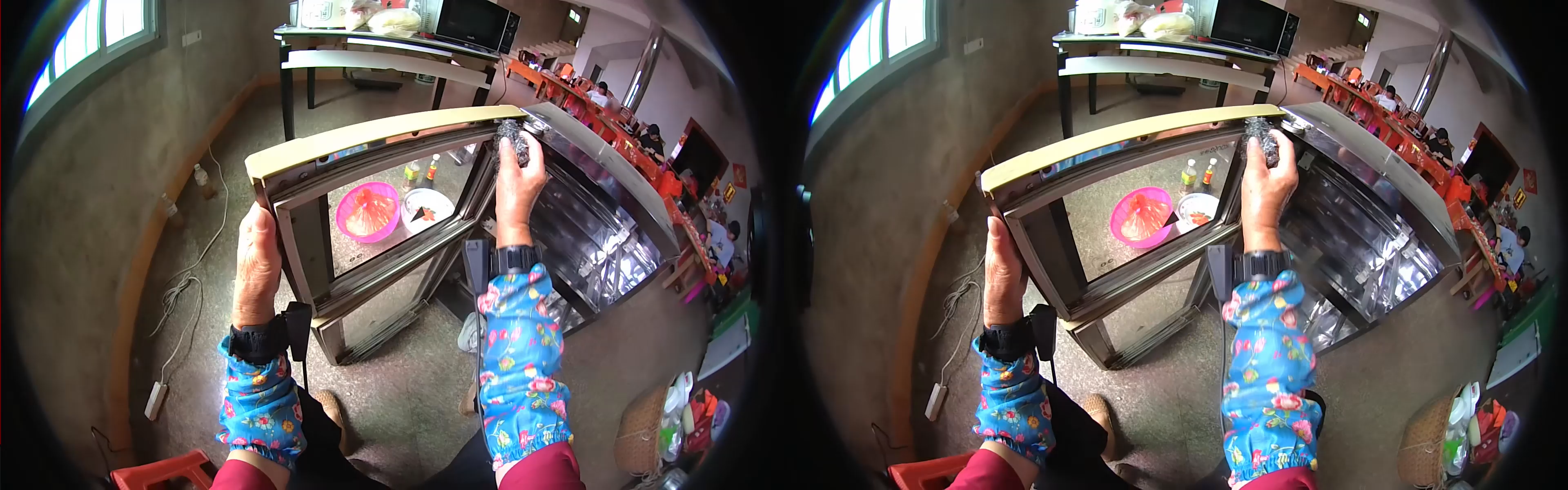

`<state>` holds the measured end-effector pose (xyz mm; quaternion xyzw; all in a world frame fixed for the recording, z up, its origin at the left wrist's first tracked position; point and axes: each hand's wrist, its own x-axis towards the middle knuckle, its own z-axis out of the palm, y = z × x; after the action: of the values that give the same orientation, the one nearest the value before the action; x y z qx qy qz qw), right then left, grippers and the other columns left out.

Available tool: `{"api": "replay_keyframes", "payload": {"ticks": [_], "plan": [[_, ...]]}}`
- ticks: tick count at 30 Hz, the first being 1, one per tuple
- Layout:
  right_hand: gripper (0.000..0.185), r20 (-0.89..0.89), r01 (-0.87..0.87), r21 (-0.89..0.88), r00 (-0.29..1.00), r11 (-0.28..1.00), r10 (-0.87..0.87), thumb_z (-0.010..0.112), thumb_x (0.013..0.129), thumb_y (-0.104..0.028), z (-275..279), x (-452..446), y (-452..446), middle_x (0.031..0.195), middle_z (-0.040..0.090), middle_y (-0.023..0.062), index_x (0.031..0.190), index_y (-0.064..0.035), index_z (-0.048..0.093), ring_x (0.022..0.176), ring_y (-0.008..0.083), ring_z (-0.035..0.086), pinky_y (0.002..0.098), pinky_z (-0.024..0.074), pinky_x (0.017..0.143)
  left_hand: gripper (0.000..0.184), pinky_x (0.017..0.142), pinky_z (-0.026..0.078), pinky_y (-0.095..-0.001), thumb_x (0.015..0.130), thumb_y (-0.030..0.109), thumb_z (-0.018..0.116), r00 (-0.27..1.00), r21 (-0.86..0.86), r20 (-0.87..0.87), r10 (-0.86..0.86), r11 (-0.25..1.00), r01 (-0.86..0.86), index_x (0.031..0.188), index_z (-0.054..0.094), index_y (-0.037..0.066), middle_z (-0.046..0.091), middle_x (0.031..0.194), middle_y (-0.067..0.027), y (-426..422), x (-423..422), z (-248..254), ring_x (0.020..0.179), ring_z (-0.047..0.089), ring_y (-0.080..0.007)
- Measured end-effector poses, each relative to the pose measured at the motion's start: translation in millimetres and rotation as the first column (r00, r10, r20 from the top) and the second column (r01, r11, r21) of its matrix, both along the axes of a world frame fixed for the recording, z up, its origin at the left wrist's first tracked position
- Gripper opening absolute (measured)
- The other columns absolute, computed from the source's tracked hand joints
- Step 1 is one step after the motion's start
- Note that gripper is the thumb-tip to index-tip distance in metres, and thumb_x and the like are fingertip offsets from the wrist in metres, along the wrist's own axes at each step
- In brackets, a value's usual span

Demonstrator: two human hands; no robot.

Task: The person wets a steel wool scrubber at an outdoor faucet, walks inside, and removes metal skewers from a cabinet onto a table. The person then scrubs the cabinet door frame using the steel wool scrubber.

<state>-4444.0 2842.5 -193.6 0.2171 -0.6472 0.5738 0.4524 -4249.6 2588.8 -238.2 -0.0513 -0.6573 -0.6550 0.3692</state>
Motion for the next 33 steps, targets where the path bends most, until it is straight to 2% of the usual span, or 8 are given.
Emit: {"api": "replay_keyframes", "payload": {"ticks": [5, 9, 14, 19, 20, 23, 27, 33], "plan": [[0.026, -0.179, -0.058, 0.129, 0.981, 0.99, 0.081, 0.065, 0.083, -0.009, -8.9, 43.7, -25.2, 0.094, 0.062, 0.012, 0.106, 0.0011, 0.056, 0.089, 0.0226, 0.06, 0.0329, 0.0473, 0.082, 0.07, 0.084, 0.042, -0.0275, 0.09, 0.063, 0.043, 0.998, 0.012, -0.065, 0.015, 1.0, -0.014, 0.121, 0.054, 0.0, 0.061, 0.107, -0.0052, 0.3, -2.9, -1.1, 0.095, 0.052, -0.0125], [0.027, 0.013, -0.027, -0.134, 1.0, 0.991, 0.029, 0.065, 0.083, -0.009, -4.1, 5.9, -14.2, 0.098, 0.061, 0.0122, 0.106, 0.0016, 0.055, 0.088, 0.0211, 0.057, 0.0334, 0.0463, 0.083, 0.069, 0.084, 0.042, -0.0276, 0.091, 0.061, 0.042, 1.0, 0.001, -0.023, 0.02, 1.0, -0.02, 0.121, 0.054, 0.0, 0.061, 0.108, -0.0055, -2.1, -1.4, -2.1, 0.096, 0.053, -0.0128], [0.027, -0.098, -0.1, 0.007, 0.99, 0.995, 0.1, 0.065, 0.083, -0.008, -10.2, 36.4, -26.6, 0.096, 0.06, 0.0113, 0.106, 0.0002, 0.054, 0.09, 0.0199, 0.057, 0.0323, 0.0453, 0.085, 0.068, 0.083, 0.042, -0.0272, 0.092, 0.06, 0.041, 0.998, 0.019, -0.055, 0.024, 1.0, -0.023, 0.12, 0.054, -0.001, 0.061, 0.106, -0.0054, -2.2, -3.7, -1.8, 0.094, 0.053, -0.0124], [0.026, 0.037, -0.095, -0.218, 0.994, 0.971, 0.105, 0.064, 0.084, -0.008, -15.5, 5.5, -23.3, 0.095, 0.059, 0.0116, 0.106, 0.0004, 0.053, 0.086, 0.0213, 0.056, 0.034, 0.0455, 0.083, 0.067, 0.084, 0.042, -0.0273, 0.092, 0.059, 0.039, 0.998, -0.069, -0.005, 0.07, 0.995, -0.07, 0.121, 0.054, 0.0, 0.061, 0.108, -0.0058, -9.3, -1.0, -6.5, 0.096, 0.053, -0.0126], [0.027, -0.122, -0.047, -0.069, 0.992, 0.996, 0.039, 0.064, 0.083, -0.007, -13.6, 19.5, -27.9, 0.096, 0.059, 0.0114, 0.106, 0.0001, 0.053, 0.088, 0.0218, 0.057, 0.0337, 0.0452, 0.084, 0.068, 0.087, 0.042, -0.0283, 0.093, 0.059, 0.039, 0.998, -0.004, -0.065, 0.013, 1.0, -0.013, 0.125, 0.051, 0.0, 0.059, 0.112, -0.0069, -2.5, -2.3, -1.5, 0.099, 0.053, -0.0134], [0.028, -0.096, -0.105, 0.043, 0.989, 0.994, 0.109, 0.065, 0.083, -0.009, -10.5, 30.1, -19.6, 0.099, 0.059, 0.0117, 0.106, 0.0004, 0.053, 0.093, 0.0216, 0.057, 0.0333, 0.0445, 0.086, 0.071, 0.092, 0.041, -0.0303, 0.092, 0.059, 0.041, 0.994, 0.162, -0.094, 0.046, 0.986, -0.03, 0.132, 0.044, 0.0, 0.057, 0.119, -0.0089, 10.4, -2.2, 3.1, 0.106, 0.052, -0.0151], [0.028, -0.017, 0.001, -0.086, 1.0, 0.996, -0.002, 0.067, 0.081, -0.009, -9.8, -26.4, 9.1, 0.095, 0.061, 0.0115, 0.106, -0.0006, 0.056, 0.086, 0.0201, 0.058, 0.0327, 0.0464, 0.082, 0.075, 0.093, 0.041, -0.03, 0.09, 0.062, 0.042, 0.999, 0.044, -0.038, -0.017, 0.999, 0.019, 0.132, 0.043, 0.0, 0.056, 0.12, -0.0093, -4.6, -0.9, -2.2, 0.107, 0.052, -0.0157], [0.027, 0.006, -0.187, 0.007, 0.982, 0.982, 0.187, 0.065, 0.082, -0.004, 3.1, 50.4, -26.9, 0.094, 0.061, 0.0114, 0.106, 0.0, 0.056, 0.085, 0.0186, 0.059, 0.031, 0.0484, 0.079, 0.075, 0.09, 0.041, -0.0277, 0.081, 0.056, 0.062, 0.982, 0.028, -0.002, -0.188, 0.982, 0.188, 0.126, 0.049, -0.002, 0.058, 0.114, -0.0047, -8.4, 4.1, -1.4, 0.102, 0.052, -0.0122]]}}
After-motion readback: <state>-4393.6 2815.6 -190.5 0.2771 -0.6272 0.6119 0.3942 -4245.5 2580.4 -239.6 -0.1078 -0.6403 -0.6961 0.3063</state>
